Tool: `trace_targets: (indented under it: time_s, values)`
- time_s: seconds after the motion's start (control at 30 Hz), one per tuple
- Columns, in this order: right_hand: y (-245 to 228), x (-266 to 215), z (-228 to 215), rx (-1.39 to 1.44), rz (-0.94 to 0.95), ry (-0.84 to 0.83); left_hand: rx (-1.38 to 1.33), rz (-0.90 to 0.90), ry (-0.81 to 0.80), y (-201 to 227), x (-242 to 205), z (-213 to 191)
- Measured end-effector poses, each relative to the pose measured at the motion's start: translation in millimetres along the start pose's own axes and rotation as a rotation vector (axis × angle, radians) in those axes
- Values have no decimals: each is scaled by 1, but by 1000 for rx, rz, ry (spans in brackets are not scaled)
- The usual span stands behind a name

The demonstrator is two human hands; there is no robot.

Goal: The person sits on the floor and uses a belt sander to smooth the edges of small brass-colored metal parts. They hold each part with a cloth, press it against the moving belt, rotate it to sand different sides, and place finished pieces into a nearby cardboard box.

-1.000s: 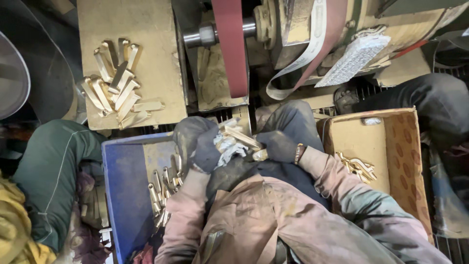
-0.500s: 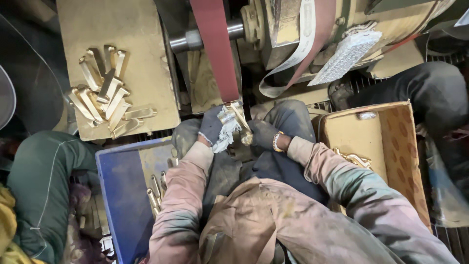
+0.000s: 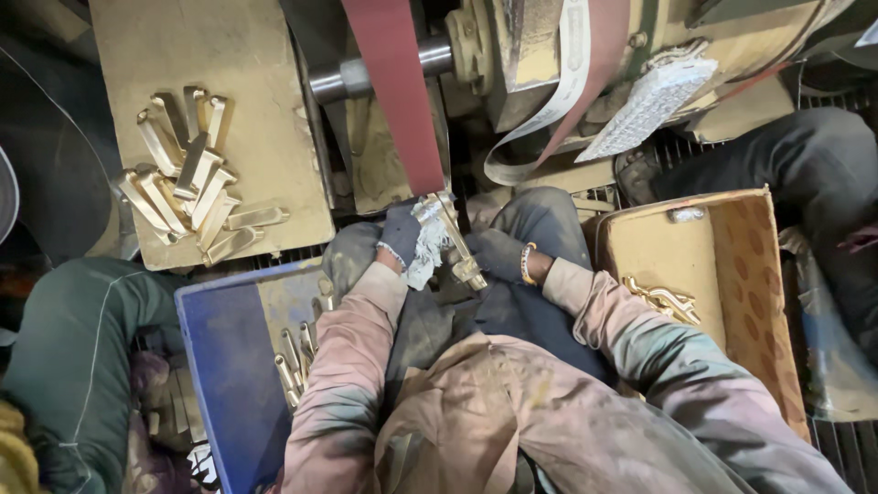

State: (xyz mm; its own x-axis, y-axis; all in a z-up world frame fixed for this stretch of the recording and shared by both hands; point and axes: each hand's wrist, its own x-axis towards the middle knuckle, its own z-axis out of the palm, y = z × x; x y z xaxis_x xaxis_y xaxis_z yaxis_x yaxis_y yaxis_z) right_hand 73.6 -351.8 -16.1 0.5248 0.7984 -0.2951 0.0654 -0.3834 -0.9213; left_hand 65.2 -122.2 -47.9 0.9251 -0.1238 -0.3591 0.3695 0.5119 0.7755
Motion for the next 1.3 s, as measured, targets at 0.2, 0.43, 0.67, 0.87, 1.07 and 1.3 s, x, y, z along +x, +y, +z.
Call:
trace_targets:
  time_s: [0.2,0.43,0.67,0.87,1.07,1.3]
  values:
    - [-50,-31,-11,495,185,18,-238,-75,-26,9,-14,7]
    - [-115,-93,-25,-79,32,180,-178,-72,-89,40,-69,27]
    - [-122,-124,-5,-234,-26,556,-271,-108,-277,58,-89,46]
    - [-125,-122,-8,-517,122,563,-158,-113,-120,55,-77,47]
    - [-100,-109,-14,-418,-26,648,-190,-135,-160,39,-37,25]
    - [-71,-69,-13,-591,36,743,-113,-84,-88,15,-7,6]
